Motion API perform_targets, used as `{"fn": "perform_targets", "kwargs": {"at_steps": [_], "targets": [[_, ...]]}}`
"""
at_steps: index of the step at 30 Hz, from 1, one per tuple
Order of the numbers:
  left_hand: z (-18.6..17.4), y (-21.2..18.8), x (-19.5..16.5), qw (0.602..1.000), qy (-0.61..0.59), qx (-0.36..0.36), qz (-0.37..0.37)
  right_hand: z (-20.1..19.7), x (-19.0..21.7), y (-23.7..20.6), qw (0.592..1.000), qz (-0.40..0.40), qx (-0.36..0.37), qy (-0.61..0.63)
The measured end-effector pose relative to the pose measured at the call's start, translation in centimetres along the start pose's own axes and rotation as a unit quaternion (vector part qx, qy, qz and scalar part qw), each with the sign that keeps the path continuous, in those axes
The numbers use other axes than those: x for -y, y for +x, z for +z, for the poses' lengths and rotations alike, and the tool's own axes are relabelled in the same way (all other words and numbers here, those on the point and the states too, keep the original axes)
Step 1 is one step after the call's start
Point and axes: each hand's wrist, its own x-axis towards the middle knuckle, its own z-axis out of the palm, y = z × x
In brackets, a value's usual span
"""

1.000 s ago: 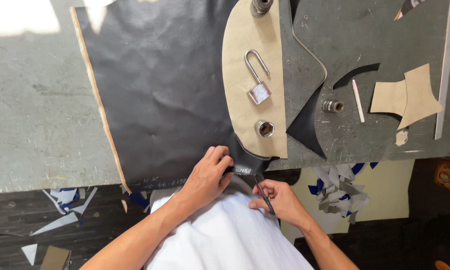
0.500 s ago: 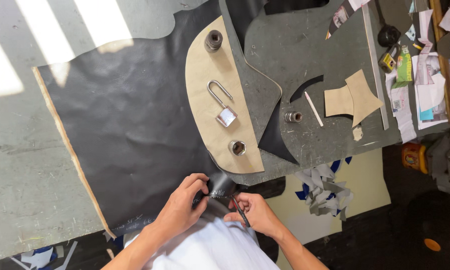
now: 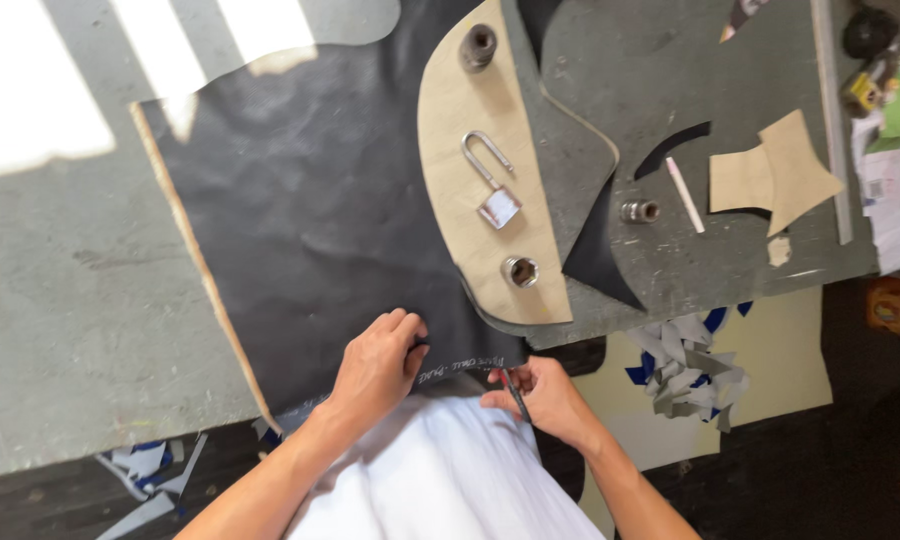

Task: The person uses shears to cut a large sheet of black leather along a template, then places a paper pattern on the leather and traces its outline with a white marker. The person secures the pattern with weights and uses a ruler to draw straight lines.

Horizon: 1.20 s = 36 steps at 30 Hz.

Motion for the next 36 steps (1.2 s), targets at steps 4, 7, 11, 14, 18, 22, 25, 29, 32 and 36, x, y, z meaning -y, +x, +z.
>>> {"fn": "perform_targets", "kwargs": {"at_steps": [4,7,11,14,18,22,25,29,32,36], "targets": [[0.2,-0.3,0.8,1.000,0.015,0.009,0.025,0.5,0.8,0.1,0.999,0.017,-0.024,-0.042],[0.2,-0.3,1.0,1.000,0.008,0.010,0.026,0.7,1.2,0.2,0.999,0.036,-0.023,-0.033],[0.1,-0.5,1.2,1.000,0.002,0.007,0.027,1.2,1.3,0.0,0.999,0.023,-0.029,-0.016],[0.1,-0.4,1.3,1.000,0.001,0.010,0.029,1.3,1.4,0.1,1.000,0.013,-0.021,0.001],[0.0,-0.4,1.4,0.999,0.001,0.002,0.036,1.7,2.3,1.2,1.000,-0.004,-0.017,-0.023],[-0.2,-0.4,1.2,0.999,-0.006,0.001,0.044,2.1,3.5,1.7,0.998,-0.059,0.018,0.028],[-0.3,-0.3,1.1,0.999,-0.002,0.008,0.039,2.5,4.3,1.4,0.999,-0.033,0.003,0.017],[-0.4,-0.2,1.1,0.999,-0.009,0.004,0.039,2.8,4.7,1.6,0.999,-0.036,0.002,0.034],[-0.5,0.0,1.2,0.999,-0.012,0.011,0.032,2.8,4.9,2.8,0.999,-0.046,-0.006,0.023],[-1.0,0.2,1.1,0.999,-0.018,0.023,0.033,3.0,5.3,3.7,0.998,-0.060,-0.012,0.026]]}}
